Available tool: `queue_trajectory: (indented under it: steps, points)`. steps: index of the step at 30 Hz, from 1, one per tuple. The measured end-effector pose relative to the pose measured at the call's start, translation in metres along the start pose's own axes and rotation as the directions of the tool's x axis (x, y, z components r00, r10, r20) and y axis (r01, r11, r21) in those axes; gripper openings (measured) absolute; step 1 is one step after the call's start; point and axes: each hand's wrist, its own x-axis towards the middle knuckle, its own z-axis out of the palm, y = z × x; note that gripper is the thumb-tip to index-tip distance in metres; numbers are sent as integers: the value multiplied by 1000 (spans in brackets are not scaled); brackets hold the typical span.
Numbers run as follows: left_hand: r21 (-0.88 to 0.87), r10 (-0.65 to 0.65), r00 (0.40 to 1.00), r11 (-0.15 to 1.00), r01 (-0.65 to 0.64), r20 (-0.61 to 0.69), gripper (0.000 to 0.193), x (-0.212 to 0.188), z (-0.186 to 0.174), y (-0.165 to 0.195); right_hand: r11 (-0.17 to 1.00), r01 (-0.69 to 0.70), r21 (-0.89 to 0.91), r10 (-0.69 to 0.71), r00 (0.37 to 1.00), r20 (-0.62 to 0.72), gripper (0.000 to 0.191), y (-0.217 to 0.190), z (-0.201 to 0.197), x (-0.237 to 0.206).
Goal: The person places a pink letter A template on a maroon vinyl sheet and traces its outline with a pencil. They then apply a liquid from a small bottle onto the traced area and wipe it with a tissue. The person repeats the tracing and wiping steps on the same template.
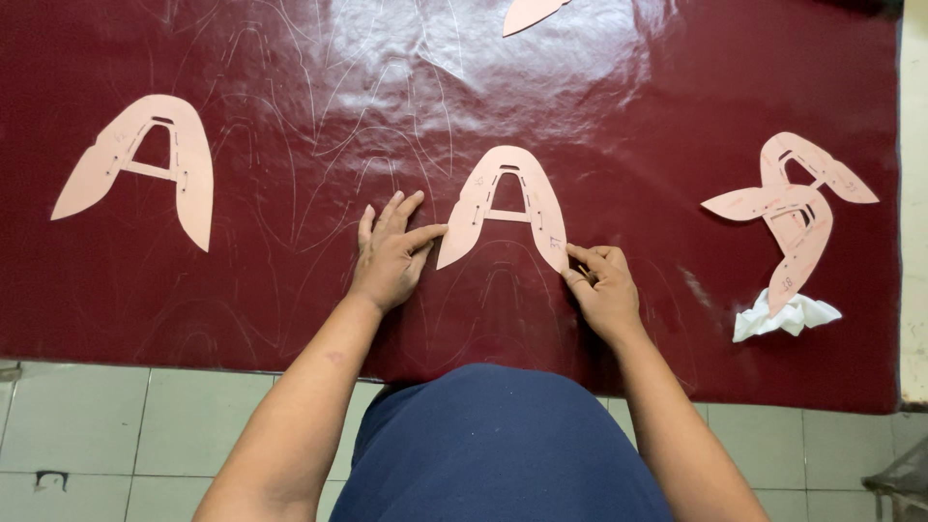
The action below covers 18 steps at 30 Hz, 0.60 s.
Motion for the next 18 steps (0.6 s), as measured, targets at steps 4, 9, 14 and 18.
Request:
queue_trajectory:
  steps: [4, 9, 14, 18]
  points:
    - [2, 11, 1000, 1000, -11, -15, 27, 0, 0, -1, 999, 26, -19, -26, 1000, -16, 38, 3, 3, 0]
    - [16, 27, 999, 1000, -26, -19, 30, 0, 2, -2, 987, 128, -97, -133, 990, -42, 35, 4, 7, 3]
    - [137, 38, 998, 990, -31, -46, 33, -11, 15, 1, 974, 121, -190, -123, 992, 0, 35, 3, 5, -5]
    - [139, 26, 999, 990, -20, -46, 35, -40, 23, 8, 981, 127, -145, -124, 992, 28, 33, 7, 3, -30]
